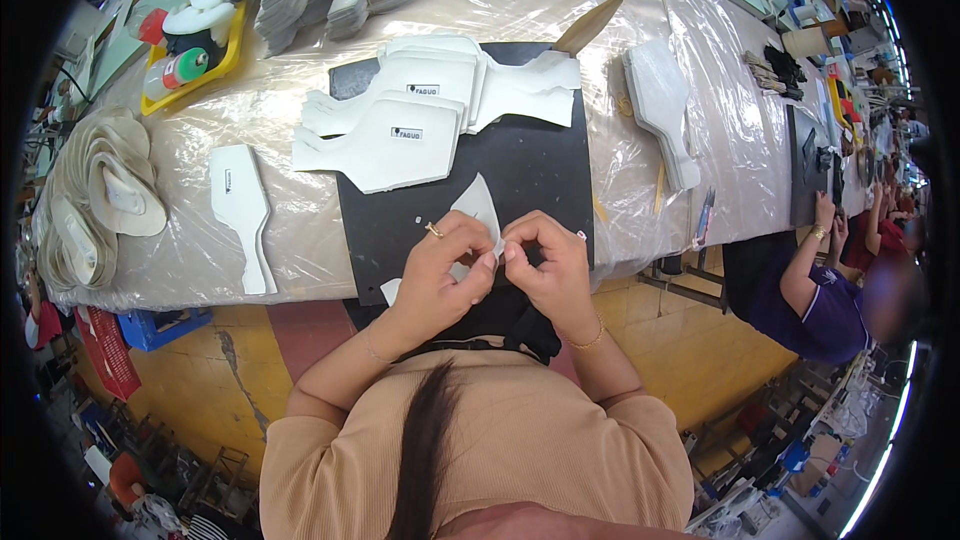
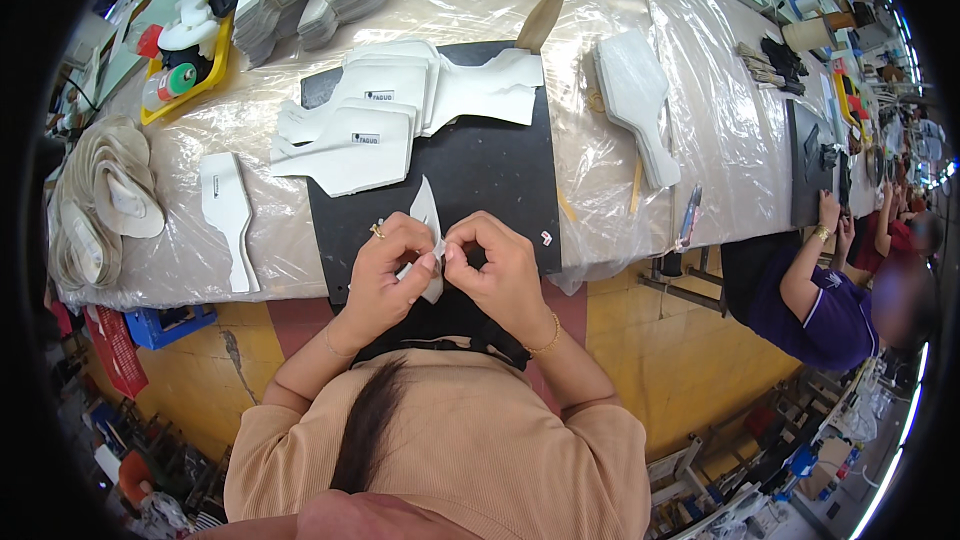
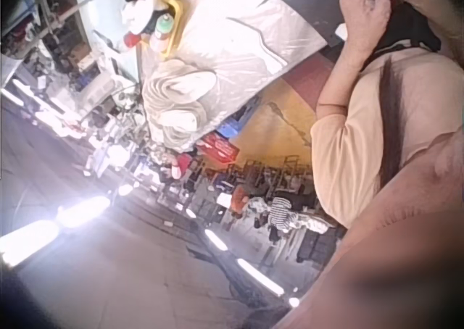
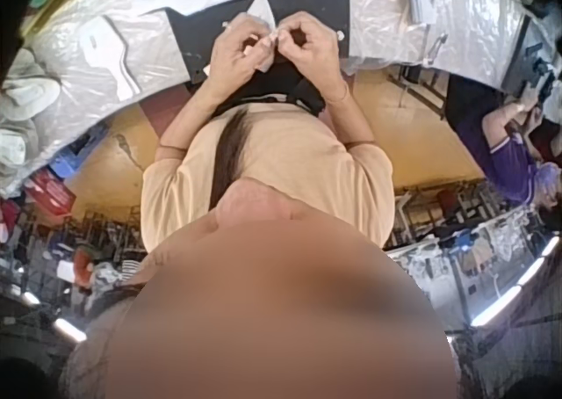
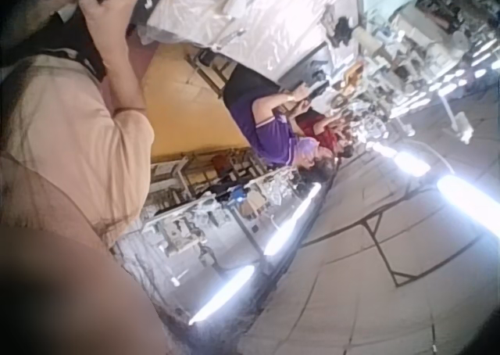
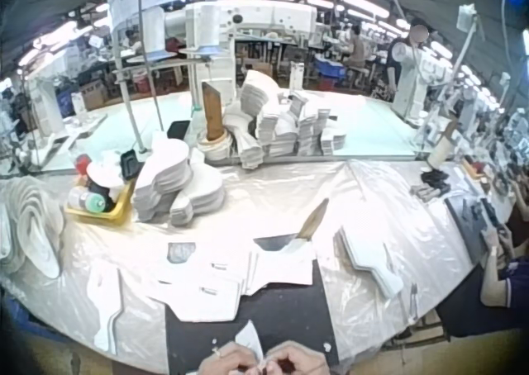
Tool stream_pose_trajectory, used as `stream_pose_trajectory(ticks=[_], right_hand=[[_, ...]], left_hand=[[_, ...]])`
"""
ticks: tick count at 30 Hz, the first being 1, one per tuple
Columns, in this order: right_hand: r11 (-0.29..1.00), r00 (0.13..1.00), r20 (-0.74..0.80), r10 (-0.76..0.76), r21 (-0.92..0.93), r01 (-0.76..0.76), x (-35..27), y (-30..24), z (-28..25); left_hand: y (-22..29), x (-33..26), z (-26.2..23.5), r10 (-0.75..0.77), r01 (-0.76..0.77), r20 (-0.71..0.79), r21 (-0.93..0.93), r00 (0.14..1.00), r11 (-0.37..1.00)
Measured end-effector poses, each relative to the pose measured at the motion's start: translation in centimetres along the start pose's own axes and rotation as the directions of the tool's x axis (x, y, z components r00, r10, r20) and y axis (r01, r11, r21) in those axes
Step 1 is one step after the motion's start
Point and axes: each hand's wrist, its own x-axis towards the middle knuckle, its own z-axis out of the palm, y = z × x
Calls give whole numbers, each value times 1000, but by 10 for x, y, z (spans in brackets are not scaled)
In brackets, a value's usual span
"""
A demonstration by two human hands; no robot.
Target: The person repeatedly picks up white shoe insole pieces, peels a small rectangular label, and presses it onto the surface of each piece. The person handles the pieces one at a time, aligning and smoothing the label before placing the finished piece aside.
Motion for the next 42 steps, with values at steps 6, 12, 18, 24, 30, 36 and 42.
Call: stream_pose_trajectory(ticks=[6, 12, 18, 24, 30, 36, 42], right_hand=[[998, 998, -11, -69, 11, 69, -1, 0, 6], [991, 991, 57, -123, 54, 120, 4, -5, 3], [792, 998, 33, 61, 607, -69, -4, 10, 19], [757, 998, 55, -14, 653, -25, 7, 18, 11], [843, 986, 161, 53, 522, -130, 6, -7, 7], [701, 971, 238, -18, 695, -157, 18, 5, 29], [687, 944, 304, 129, 659, -306, 18, 40, 36]], left_hand=[[1, 2, -8, -62, 64, 32, -73, 998, 995], [14, 3, -18, -142, 148, 124, -35, 982, 988], [17, -3, -20, 42, -41, 22, -38, 999, 998], [10, -5, -26, 66, -66, 0, -3, 998, 998], [30, -3, -19, 239, -255, 106, 186, 965, 949], [57, -6, -30, 297, -333, 150, 415, 943, 847], [25, -4, -25, 104, -92, -5, 425, 995, 901]])
